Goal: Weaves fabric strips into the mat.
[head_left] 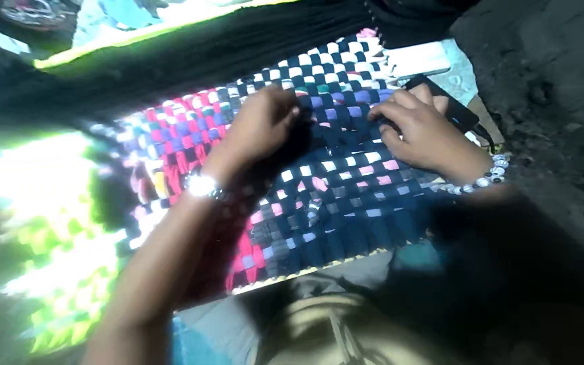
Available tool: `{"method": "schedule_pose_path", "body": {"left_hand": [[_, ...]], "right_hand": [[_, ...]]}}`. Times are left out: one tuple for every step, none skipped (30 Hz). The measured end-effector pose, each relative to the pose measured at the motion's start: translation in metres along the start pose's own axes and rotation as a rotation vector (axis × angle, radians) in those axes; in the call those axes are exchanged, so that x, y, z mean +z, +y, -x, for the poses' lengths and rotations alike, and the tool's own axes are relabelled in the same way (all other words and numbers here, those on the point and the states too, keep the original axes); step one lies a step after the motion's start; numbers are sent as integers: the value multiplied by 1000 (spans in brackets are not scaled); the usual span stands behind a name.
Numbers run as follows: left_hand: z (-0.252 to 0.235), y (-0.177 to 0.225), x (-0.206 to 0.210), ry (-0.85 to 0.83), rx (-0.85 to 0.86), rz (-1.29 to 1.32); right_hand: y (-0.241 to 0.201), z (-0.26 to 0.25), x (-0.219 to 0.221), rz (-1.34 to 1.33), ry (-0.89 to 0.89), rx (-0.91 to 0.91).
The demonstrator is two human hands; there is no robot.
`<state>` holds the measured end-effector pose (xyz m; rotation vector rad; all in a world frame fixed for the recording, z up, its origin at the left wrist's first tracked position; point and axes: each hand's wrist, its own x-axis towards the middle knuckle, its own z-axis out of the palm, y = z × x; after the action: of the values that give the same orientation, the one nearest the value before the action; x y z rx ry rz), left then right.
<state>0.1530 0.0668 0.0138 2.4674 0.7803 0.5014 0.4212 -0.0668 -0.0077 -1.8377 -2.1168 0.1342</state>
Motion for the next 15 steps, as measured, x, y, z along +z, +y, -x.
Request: {"method": "schedule_pose_path", "body": {"left_hand": [[5, -1, 3, -15, 22, -55], [9, -1, 7, -26, 38, -115], [11, -1, 13, -27, 49, -175], [14, 2, 18, -25, 46, -226], [17, 5, 24, -15, 34, -263], [20, 8, 30, 5, 30, -303], [22, 10, 37, 39, 46, -356], [25, 11, 44, 81, 74, -420], [27, 13, 49, 113, 106, -474], [28, 14, 53, 122, 133, -507], [28, 15, 54, 117, 152, -518], [27, 15, 55, 104, 161, -511], [26, 13, 54, 90, 152, -490], [25, 11, 53, 80, 132, -457], [23, 7, 52, 74, 100, -418]], "right_hand": [[-5, 3, -1, 33, 5, -44], [-10, 4, -4, 75, -14, -82], [-16, -1, -8, 87, -52, -108], [-24, -6, -12, 90, -86, -142], [-34, -10, -14, 92, -118, -168], [-43, -14, -14, 94, -134, -185], [-49, -18, -13, 93, -140, -186], [-55, -24, -10, 90, -166, -162], [-58, -30, -7, 82, -206, -115], [-60, -36, -3, 74, -256, -56], [-61, -40, 1, 64, -286, -9], [-62, -42, 4, 48, -289, 23], [-63, -43, 6, 31, -289, 45], [-65, -44, 6, 18, -293, 58], [-67, -44, 5, 3, -303, 69]]}}
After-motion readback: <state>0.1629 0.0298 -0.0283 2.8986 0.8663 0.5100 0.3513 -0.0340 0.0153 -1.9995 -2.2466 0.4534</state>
